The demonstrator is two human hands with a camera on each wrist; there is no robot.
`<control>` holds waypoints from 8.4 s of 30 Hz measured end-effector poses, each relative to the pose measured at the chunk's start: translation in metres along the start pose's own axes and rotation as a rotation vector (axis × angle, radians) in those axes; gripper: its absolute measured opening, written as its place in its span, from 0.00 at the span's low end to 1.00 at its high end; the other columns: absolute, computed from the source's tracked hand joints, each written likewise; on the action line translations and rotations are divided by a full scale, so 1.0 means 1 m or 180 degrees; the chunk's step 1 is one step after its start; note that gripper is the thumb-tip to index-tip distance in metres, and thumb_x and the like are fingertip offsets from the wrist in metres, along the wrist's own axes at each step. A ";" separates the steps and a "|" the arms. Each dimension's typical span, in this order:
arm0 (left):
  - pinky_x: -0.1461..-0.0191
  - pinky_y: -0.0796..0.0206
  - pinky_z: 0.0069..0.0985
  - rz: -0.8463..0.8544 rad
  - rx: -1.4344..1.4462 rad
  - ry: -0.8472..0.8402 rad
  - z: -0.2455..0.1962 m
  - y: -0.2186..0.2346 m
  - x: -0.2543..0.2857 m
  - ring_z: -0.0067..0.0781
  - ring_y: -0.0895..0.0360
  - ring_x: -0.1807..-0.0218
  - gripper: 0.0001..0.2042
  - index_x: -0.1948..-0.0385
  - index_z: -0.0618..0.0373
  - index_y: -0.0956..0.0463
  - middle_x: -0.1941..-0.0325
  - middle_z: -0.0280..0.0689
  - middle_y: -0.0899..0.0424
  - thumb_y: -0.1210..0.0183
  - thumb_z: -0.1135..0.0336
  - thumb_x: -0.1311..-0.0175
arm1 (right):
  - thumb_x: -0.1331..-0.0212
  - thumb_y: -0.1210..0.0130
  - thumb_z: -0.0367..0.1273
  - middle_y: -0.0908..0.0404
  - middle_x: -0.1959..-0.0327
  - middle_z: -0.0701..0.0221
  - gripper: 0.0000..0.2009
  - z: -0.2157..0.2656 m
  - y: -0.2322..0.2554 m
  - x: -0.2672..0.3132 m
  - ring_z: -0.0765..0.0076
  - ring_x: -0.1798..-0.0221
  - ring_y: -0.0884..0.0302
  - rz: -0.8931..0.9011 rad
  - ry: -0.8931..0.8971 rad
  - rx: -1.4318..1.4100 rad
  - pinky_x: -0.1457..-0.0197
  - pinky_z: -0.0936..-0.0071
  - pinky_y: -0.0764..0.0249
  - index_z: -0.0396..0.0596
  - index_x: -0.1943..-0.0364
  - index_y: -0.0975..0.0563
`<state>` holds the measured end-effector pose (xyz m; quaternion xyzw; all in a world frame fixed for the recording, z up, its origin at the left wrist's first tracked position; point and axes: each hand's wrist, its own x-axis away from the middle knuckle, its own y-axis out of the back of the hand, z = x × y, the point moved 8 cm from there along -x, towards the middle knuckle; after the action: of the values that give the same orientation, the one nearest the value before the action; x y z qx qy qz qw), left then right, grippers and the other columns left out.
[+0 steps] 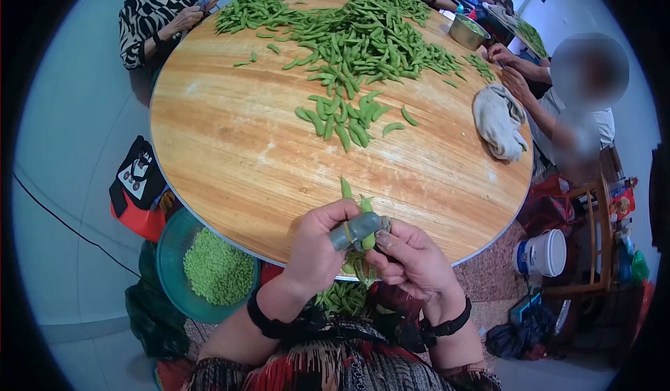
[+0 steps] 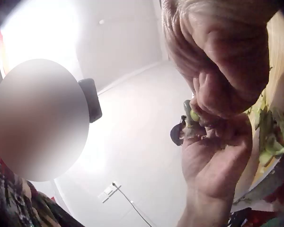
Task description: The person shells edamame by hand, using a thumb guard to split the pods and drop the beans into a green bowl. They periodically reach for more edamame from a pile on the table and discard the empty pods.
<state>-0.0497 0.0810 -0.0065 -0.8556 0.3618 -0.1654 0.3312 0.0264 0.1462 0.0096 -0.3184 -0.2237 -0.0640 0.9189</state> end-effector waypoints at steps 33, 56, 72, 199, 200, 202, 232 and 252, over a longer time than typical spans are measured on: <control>0.70 0.40 0.16 0.0002 -0.2552 -0.1023 -0.042 -0.002 -0.004 0.14 0.35 0.75 0.27 0.39 0.55 0.42 0.75 0.28 0.26 0.46 0.74 0.42 | 0.40 0.49 0.30 0.27 0.69 0.81 0.09 0.045 0.010 -0.052 0.86 0.72 0.35 -0.0333 0.0972 0.1228 0.71 0.86 0.39 0.41 0.59 0.28; 0.67 0.32 0.27 0.0287 -0.3066 -0.2212 -0.067 -0.024 0.022 0.39 0.23 0.69 0.13 0.60 0.60 0.28 0.70 0.43 0.23 0.46 0.79 0.49 | 0.40 0.50 0.26 0.34 0.76 0.82 0.07 0.019 0.003 -0.048 0.91 0.83 0.46 -0.0484 0.1301 -0.0429 0.83 0.90 0.52 0.46 0.59 0.31; 0.79 0.52 0.10 -0.0355 0.0319 -0.0098 -0.063 0.058 0.013 0.15 0.38 0.77 0.07 0.62 0.62 0.32 0.71 0.35 0.29 0.56 0.71 0.35 | 0.48 0.43 0.38 0.23 0.80 0.56 0.13 0.064 -0.031 -0.033 0.50 0.75 0.24 -0.0894 0.1712 0.5174 0.72 0.63 0.28 0.41 0.72 0.27; 0.81 0.52 0.07 -0.0024 0.0637 0.0583 -0.003 0.009 -0.028 0.15 0.38 0.75 0.09 0.57 0.57 0.34 0.63 0.35 0.29 0.52 0.74 0.38 | 0.46 0.48 0.34 0.23 0.77 0.55 0.09 0.088 0.060 -0.006 0.47 0.70 0.24 -0.2217 0.1554 0.5406 0.68 0.55 0.29 0.45 0.65 0.26; 0.81 0.52 0.07 -0.0003 0.0650 0.0602 -0.001 0.007 -0.028 0.15 0.38 0.75 0.09 0.57 0.57 0.34 0.63 0.35 0.29 0.52 0.74 0.38 | 0.46 0.47 0.34 0.23 0.77 0.54 0.09 0.086 0.062 -0.008 0.48 0.71 0.24 -0.2381 0.1330 0.5538 0.69 0.58 0.30 0.43 0.67 0.26; 0.81 0.51 0.07 -0.0075 0.0142 0.0698 0.002 0.006 -0.027 0.16 0.36 0.73 0.10 0.55 0.58 0.33 0.64 0.33 0.28 0.50 0.75 0.39 | 0.46 0.46 0.33 0.24 0.79 0.56 0.09 0.088 0.040 0.000 0.54 0.74 0.24 -0.2078 0.1640 0.4832 0.70 0.62 0.30 0.41 0.68 0.25; 0.74 0.41 0.12 -0.0053 -0.1360 -0.0600 -0.014 0.005 -0.014 0.14 0.31 0.75 0.04 0.66 0.62 0.27 0.74 0.29 0.26 0.45 0.72 0.40 | 0.33 0.60 0.33 0.34 0.78 0.77 0.07 -0.001 0.002 -0.008 0.89 0.85 0.49 -0.0409 0.0647 -0.0169 0.85 0.90 0.52 0.46 0.66 0.33; 0.73 0.47 0.08 -0.0008 -0.0482 0.0122 -0.009 0.012 -0.025 0.10 0.37 0.74 0.17 0.58 0.61 0.27 0.68 0.30 0.24 0.56 0.86 0.49 | 0.46 0.48 0.35 0.24 0.79 0.58 0.12 0.118 0.059 -0.043 0.59 0.73 0.24 -0.1290 0.1272 0.4006 0.68 0.63 0.29 0.38 0.69 0.27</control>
<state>-0.0779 0.0890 -0.0090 -0.8754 0.3784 -0.1543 0.2583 -0.0406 0.2639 0.0398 0.3415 -0.0997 -0.1499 0.9225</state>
